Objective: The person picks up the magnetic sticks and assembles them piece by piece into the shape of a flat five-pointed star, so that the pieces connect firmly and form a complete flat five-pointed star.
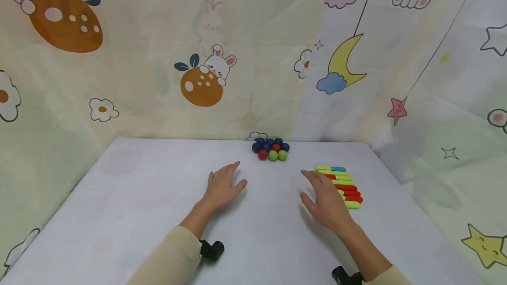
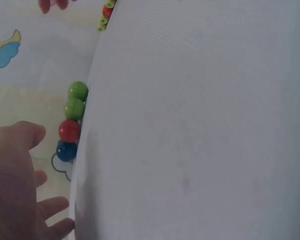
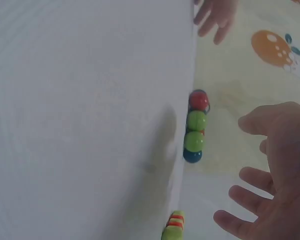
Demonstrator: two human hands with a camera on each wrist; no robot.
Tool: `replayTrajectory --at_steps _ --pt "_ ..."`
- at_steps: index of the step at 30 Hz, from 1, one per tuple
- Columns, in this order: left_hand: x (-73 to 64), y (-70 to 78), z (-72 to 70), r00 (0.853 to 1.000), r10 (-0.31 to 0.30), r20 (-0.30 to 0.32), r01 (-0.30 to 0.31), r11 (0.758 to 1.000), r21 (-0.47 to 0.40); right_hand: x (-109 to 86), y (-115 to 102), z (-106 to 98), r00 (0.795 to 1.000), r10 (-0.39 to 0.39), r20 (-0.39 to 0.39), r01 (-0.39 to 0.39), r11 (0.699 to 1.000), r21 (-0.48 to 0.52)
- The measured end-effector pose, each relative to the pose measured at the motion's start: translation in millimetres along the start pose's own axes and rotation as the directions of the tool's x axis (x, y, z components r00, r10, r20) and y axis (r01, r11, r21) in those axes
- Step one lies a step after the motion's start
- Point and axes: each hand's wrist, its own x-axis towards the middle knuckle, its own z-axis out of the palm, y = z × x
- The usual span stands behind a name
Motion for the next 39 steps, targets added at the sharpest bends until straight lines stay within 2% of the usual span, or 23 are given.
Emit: replayTrajectory --at_steps 6,10,16,19,26,29,34,39 --pt "7.0 4.0 9.8 0.998 -0.032 -0.055 0.029 0.998 -0.055 -4.8 11 -6 0.998 0.051 -0.042 -0.048 0.995 0.082" --pt "8.0 7.4 11.2 0.998 -0.038 -0.054 0.035 0.998 -0.054 -7.9 21 -6 0.991 0.108 -0.078 -0.098 0.988 0.119" --pt "12.3 11.9 14.2 0.999 -0.022 -0.049 0.02 0.999 -0.044 -13.1 35 -8 0.955 0.183 -0.235 -0.136 0.97 0.202" --pt "17.0 14.0 18.5 0.998 -0.021 -0.064 0.017 0.998 -0.061 -15.1 42 -14 0.942 0.22 -0.254 -0.174 0.966 0.191" --pt "30.2 19.0 31.2 0.984 -0.06 -0.165 0.043 0.993 -0.107 -22.5 58 -30 0.935 0.302 -0.185 -0.279 0.95 0.141" --pt "38.2 22.8 36.4 0.977 -0.074 -0.198 0.05 0.991 -0.125 -25.8 66 -35 0.935 0.33 -0.127 -0.317 0.941 0.117" --pt "51.7 30.7 43.2 0.974 -0.076 -0.214 0.047 0.989 -0.14 -26.3 76 -38 0.938 0.346 0.012 -0.346 0.935 0.077" --pt "60.8 34.7 49.7 0.971 -0.076 -0.225 0.048 0.991 -0.125 -24.3 78 -38 0.924 0.362 0.122 -0.37 0.928 0.048"
